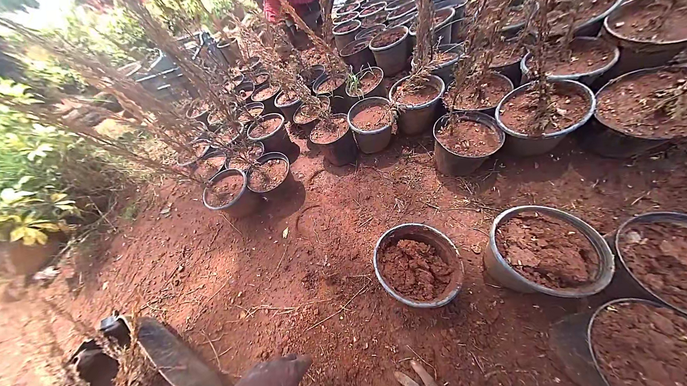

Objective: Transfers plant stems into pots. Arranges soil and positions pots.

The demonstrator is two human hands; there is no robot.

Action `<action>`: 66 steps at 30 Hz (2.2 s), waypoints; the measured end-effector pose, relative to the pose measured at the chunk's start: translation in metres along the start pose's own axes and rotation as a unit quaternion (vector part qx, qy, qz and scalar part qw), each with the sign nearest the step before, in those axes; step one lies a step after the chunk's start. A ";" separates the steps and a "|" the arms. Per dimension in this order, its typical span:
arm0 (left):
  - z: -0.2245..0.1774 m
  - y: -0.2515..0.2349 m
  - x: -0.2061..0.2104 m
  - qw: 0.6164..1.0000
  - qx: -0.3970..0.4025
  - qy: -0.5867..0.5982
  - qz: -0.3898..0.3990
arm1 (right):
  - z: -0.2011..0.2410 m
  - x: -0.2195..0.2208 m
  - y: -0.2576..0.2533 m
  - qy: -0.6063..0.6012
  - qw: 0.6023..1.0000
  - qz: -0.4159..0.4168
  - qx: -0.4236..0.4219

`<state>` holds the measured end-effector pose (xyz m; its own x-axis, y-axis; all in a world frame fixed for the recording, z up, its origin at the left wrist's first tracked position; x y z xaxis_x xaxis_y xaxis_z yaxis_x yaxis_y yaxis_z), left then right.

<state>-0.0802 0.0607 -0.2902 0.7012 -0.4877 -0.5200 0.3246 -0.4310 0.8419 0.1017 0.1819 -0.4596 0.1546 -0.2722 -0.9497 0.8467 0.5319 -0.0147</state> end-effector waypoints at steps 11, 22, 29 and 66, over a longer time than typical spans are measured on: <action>0.002 -0.001 0.001 1.000 0.006 0.002 -0.007 | -0.039 -0.029 -0.008 0.110 0.986 -0.112 0.057; -0.004 0.016 0.001 1.000 -0.001 -0.005 -0.017 | -0.110 -0.028 0.014 -0.393 0.819 0.111 0.404; -0.010 0.026 -0.007 0.999 -0.007 -0.009 -0.030 | -0.092 -0.157 0.019 -0.582 0.744 -0.062 0.322; -0.011 0.036 -0.006 0.999 0.010 -0.010 -0.036 | -0.073 -0.043 0.078 -0.086 0.847 0.139 0.505</action>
<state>-0.0658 0.0566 -0.2555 0.6641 -0.4696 -0.5817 0.3609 -0.4800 0.7996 0.1238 0.2935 -0.4429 0.4176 -0.4078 -0.8120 0.7557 -0.3404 0.5595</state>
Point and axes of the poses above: each hand's wrist, its own y-axis away from the middle knuckle, its own x-axis out of the palm, z = x × y, the point moved 10 cm from there along -y, towards the middle knuckle
